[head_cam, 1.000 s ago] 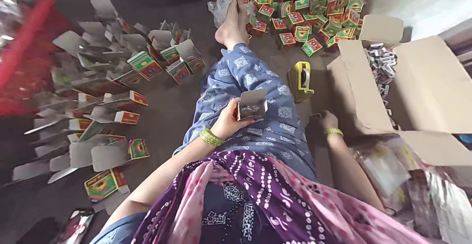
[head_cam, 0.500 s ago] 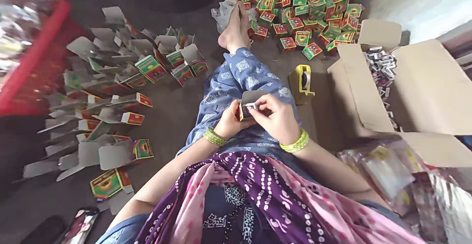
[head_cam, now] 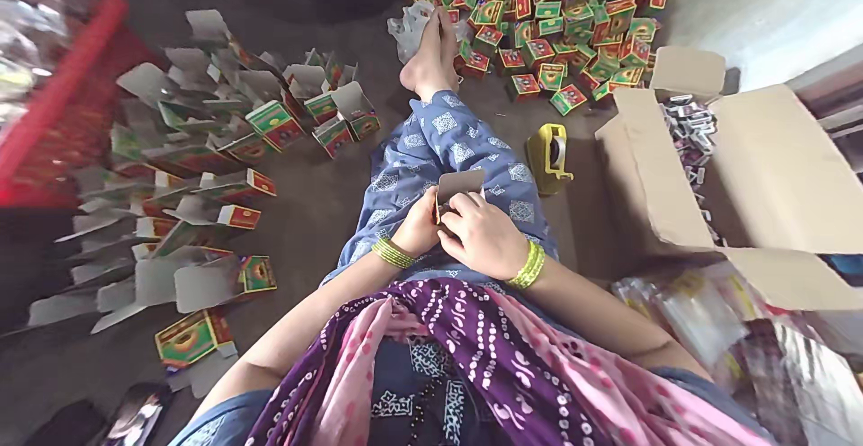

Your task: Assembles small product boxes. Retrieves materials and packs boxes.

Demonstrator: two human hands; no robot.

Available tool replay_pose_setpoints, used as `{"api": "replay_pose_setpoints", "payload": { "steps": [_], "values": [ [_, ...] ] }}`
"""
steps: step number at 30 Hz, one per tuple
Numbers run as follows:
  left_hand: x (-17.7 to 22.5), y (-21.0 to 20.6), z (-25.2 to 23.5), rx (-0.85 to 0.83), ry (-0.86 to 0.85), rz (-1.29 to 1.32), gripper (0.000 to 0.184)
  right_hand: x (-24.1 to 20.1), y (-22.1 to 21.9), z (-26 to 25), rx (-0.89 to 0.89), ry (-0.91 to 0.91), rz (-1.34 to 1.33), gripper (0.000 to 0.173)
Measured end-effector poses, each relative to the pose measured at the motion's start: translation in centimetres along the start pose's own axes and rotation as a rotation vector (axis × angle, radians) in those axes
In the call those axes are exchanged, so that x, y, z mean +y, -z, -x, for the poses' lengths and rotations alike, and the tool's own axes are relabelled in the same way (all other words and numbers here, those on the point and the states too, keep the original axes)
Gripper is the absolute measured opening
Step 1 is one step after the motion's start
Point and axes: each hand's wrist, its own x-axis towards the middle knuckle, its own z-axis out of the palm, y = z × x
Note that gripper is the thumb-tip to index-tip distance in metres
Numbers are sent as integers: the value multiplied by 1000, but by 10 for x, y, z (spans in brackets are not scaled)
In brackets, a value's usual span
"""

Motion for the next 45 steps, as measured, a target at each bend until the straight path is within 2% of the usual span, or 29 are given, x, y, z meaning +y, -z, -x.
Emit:
{"api": "replay_pose_setpoints", "payload": {
  "steps": [2, 3, 6, 8, 10, 12, 14, 16, 19, 22, 25, 27, 28, 30, 32, 34, 36, 40, 45],
  "values": [
    [0, -1, 1, 12, -34, -22, 53, 0, 1, 0, 27, 4, -1, 33],
    [1, -1, 1, 34, -64, -38, 58, 1, 0, 2, 100, 2, -14, 32],
    [1, 0, 1, 113, -161, 31, 87, 13, -6, 10, 507, -62, -105, 22],
    [-2, -1, 1, 165, -209, 129, 96, 27, -5, 14, 645, -142, -209, 34],
    [-3, -3, 2, 184, -220, 198, 103, 43, -10, 17, 618, -211, -426, 56],
    [-1, -3, 2, 152, -222, 224, 106, 54, -18, 18, 501, -239, -710, 68],
    [4, -2, 4, 102, -228, 184, 100, 59, -28, 16, 418, -198, -871, 68],
    [7, 1, 6, 63, -232, 154, 86, 59, -35, 15, 361, -127, -914, 64],
    [7, 3, 9, 33, -252, 167, 63, 59, -38, 14, 331, -55, -872, 51],
    [5, 1, 9, 12, -261, 151, 56, 58, -39, 15, 308, -58, -760, 52],
    [6, 0, 9, -4, -231, 146, 56, 59, -42, 13, 361, -96, -703, 50],
    [6, 0, 7, -16, -199, 160, 58, 58, -41, 14, 463, -107, -785, 36],
    [5, 1, 6, -15, -179, 178, 60, 58, -37, 14, 511, -103, -861, 37],
    [6, 1, 5, 6, -137, 227, 74, 58, -27, 16, 556, -117, -1050, 51],
    [4, 1, 5, 6, -139, 274, 89, 60, -18, 19, 537, -151, -1153, 40],
    [2, -1, 5, -18, -166, 267, 98, 64, -12, 20, 479, -130, -1094, 23],
    [0, -1, 4, -41, -167, 240, 103, 66, -8, 19, 389, -81, -941, 17],
    [1, 1, 4, -83, -136, 237, 107, 62, 0, 19, 271, -37, -761, 22],
    [0, 1, 4, -107, -154, 248, 105, 59, 6, 18, 318, -9, -671, 17]
  ]
}}
